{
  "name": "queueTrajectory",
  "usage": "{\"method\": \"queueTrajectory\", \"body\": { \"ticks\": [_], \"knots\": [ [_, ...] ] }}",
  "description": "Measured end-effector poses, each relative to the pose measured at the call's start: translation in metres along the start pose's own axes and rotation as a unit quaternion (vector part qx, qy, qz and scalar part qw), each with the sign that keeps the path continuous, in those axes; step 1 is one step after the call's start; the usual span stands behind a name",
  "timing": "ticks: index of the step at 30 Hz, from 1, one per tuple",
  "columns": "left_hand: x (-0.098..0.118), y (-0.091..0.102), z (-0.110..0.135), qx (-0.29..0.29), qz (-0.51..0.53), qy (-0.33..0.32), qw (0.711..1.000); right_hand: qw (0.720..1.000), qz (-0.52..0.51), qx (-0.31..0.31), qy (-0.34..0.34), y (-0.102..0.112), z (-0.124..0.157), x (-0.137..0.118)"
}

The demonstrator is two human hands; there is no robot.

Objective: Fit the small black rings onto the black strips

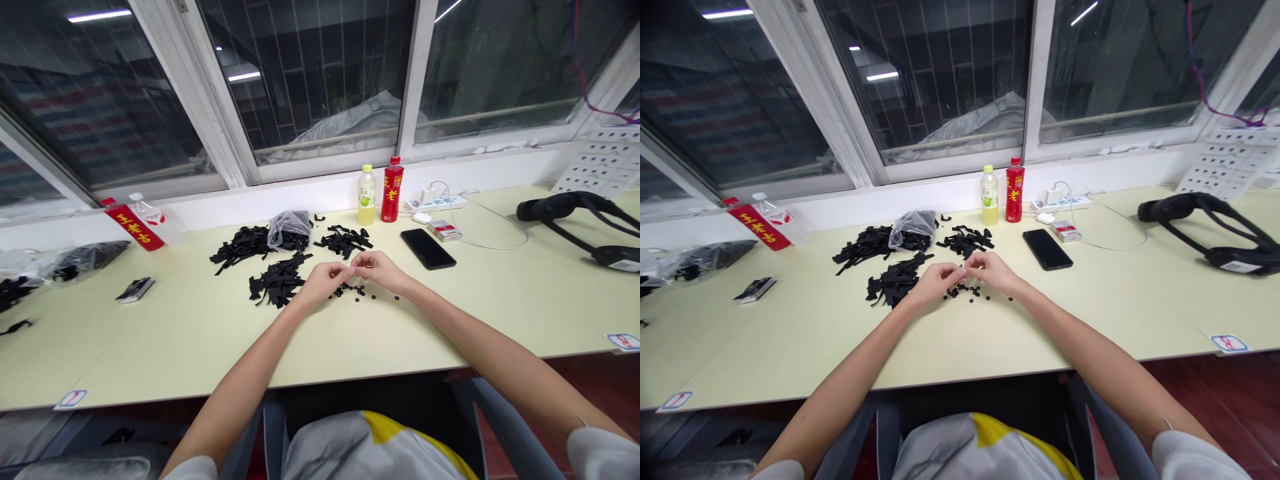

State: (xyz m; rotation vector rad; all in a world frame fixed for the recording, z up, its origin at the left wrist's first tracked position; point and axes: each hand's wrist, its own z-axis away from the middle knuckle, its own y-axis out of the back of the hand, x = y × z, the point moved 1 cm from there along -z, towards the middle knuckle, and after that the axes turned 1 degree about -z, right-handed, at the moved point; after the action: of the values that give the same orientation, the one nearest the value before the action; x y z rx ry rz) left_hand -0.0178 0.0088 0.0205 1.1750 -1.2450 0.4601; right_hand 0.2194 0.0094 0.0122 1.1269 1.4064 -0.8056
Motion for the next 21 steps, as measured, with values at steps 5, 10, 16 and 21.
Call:
{"method": "queueTrajectory", "body": {
  "ticks": [5,10,16,21],
  "knots": [
    [0.000,0.019,-0.004,0.072,-0.122,0.024,0.990,0.991,0.100,0.084,0.011,0.016,-0.007,0.005],
    [-0.003,0.062,-0.005,0.215,-0.420,0.192,0.861,0.930,0.341,0.133,0.030,0.033,-0.008,0.011],
    [-0.009,0.068,0.002,0.261,-0.526,0.189,0.787,0.894,0.447,-0.007,0.034,0.008,-0.006,0.017],
    [-0.017,0.056,-0.004,0.274,-0.487,0.122,0.820,0.894,0.446,-0.035,0.010,-0.003,-0.008,0.015]
  ]
}}
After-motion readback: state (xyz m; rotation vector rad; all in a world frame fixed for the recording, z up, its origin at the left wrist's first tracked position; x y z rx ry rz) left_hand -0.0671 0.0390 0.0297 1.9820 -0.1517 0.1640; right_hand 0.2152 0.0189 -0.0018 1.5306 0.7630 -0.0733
